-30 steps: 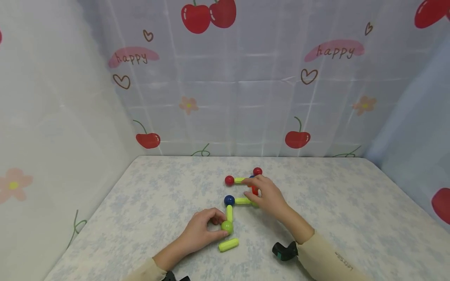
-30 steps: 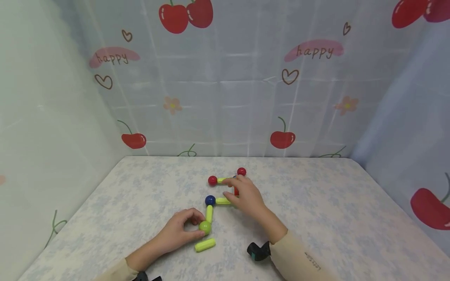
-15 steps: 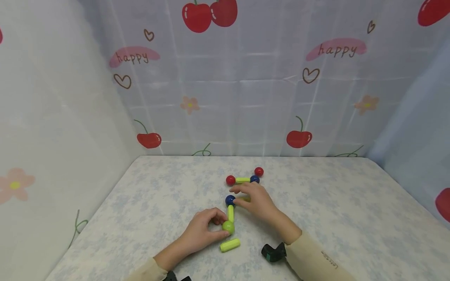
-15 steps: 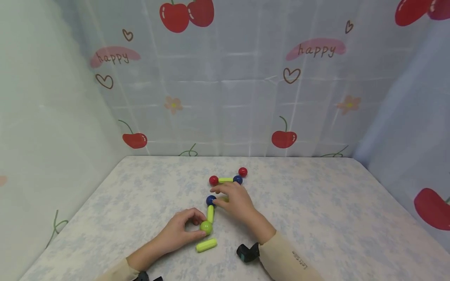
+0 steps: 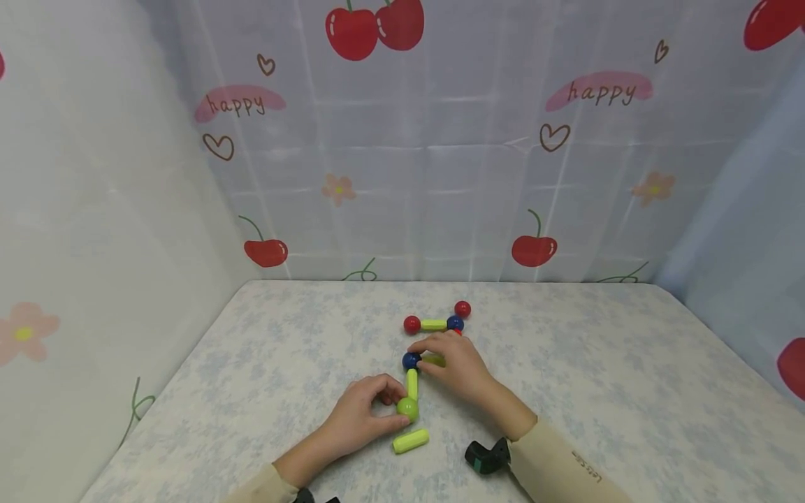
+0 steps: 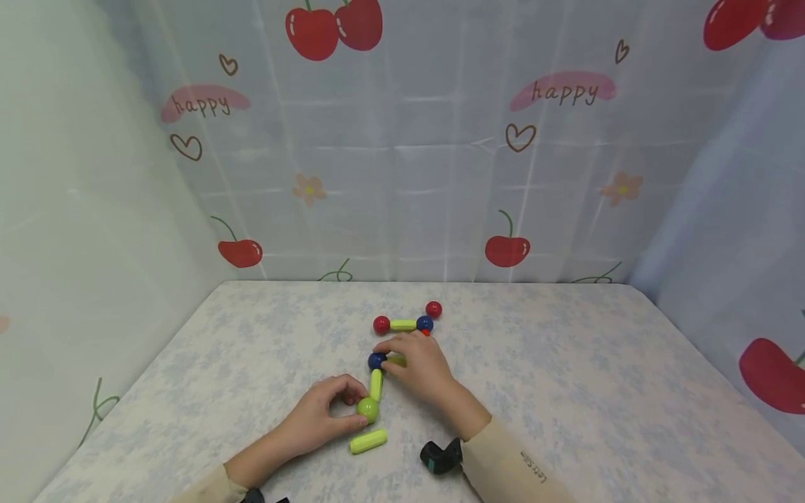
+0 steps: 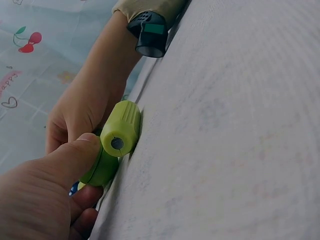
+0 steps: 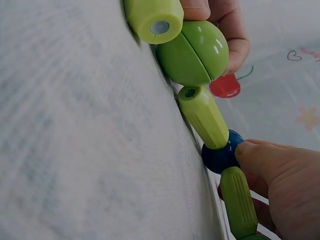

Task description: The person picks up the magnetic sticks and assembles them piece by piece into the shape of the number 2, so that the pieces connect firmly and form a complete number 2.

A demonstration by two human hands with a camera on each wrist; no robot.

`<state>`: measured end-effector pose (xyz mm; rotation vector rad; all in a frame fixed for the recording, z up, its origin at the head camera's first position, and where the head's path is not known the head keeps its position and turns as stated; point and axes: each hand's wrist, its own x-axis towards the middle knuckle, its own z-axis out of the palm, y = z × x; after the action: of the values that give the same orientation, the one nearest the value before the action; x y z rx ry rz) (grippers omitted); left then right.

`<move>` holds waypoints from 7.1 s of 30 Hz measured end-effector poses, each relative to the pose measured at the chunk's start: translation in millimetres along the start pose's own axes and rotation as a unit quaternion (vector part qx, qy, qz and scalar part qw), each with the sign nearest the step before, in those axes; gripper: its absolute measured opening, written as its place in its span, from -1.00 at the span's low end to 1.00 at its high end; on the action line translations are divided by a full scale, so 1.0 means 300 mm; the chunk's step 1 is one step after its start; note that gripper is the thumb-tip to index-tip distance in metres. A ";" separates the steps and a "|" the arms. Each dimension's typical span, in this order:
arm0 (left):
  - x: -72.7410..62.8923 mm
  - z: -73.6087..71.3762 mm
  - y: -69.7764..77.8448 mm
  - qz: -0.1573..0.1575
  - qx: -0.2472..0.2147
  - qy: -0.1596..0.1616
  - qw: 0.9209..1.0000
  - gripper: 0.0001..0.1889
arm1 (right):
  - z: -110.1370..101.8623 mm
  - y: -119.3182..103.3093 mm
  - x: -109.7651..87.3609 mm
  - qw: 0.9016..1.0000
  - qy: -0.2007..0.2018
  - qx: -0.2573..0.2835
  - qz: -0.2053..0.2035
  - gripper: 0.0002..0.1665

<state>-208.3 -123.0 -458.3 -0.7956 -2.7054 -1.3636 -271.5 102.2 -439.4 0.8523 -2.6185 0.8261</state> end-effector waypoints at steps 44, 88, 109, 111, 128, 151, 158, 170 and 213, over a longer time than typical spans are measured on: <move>-0.006 -0.002 -0.003 0.017 0.010 -0.002 1.000 -0.66 | 0.020 0.003 -0.001 0.999 0.024 -0.041 -0.011 -0.68; 0.000 0.002 -0.006 0.006 0.042 -0.005 0.999 -0.68 | -0.102 -0.102 -0.217 0.970 -0.135 0.200 -0.023 -0.78; -0.004 -0.002 -0.007 0.006 0.037 -0.007 0.999 -0.67 | -0.036 -0.063 -0.241 0.974 -0.133 0.166 -0.072 -0.77; -0.004 -0.001 -0.008 0.005 0.035 -0.008 0.999 -0.67 | -0.034 -0.063 -0.242 0.976 -0.131 0.159 -0.075 -0.78; -0.004 -0.004 -0.007 0.002 0.041 -0.005 0.999 -0.68 | -0.033 -0.068 -0.240 0.976 -0.130 0.164 -0.060 -0.82; -0.006 -0.005 0.000 -0.004 0.042 -0.014 0.999 -0.67 | -0.121 0.063 -0.212 0.962 -0.138 0.234 0.033 -0.76; -0.005 -0.005 0.000 0.001 0.040 -0.013 0.999 -0.68 | -0.106 0.060 -0.219 0.958 -0.151 0.244 0.018 -0.76; -0.004 -0.005 0.004 0.004 0.039 -0.012 0.999 -0.69 | -0.102 0.053 -0.218 0.959 -0.157 0.237 0.025 -0.78; -0.004 -0.007 0.003 -0.005 0.048 -0.030 0.998 -0.66 | -0.162 0.071 -0.144 0.977 -0.029 0.175 0.119 -0.85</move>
<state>-207.3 -124.6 -456.7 -0.8289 -2.7985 -1.2213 -246.6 164.9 -427.3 0.6541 -2.7049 1.3765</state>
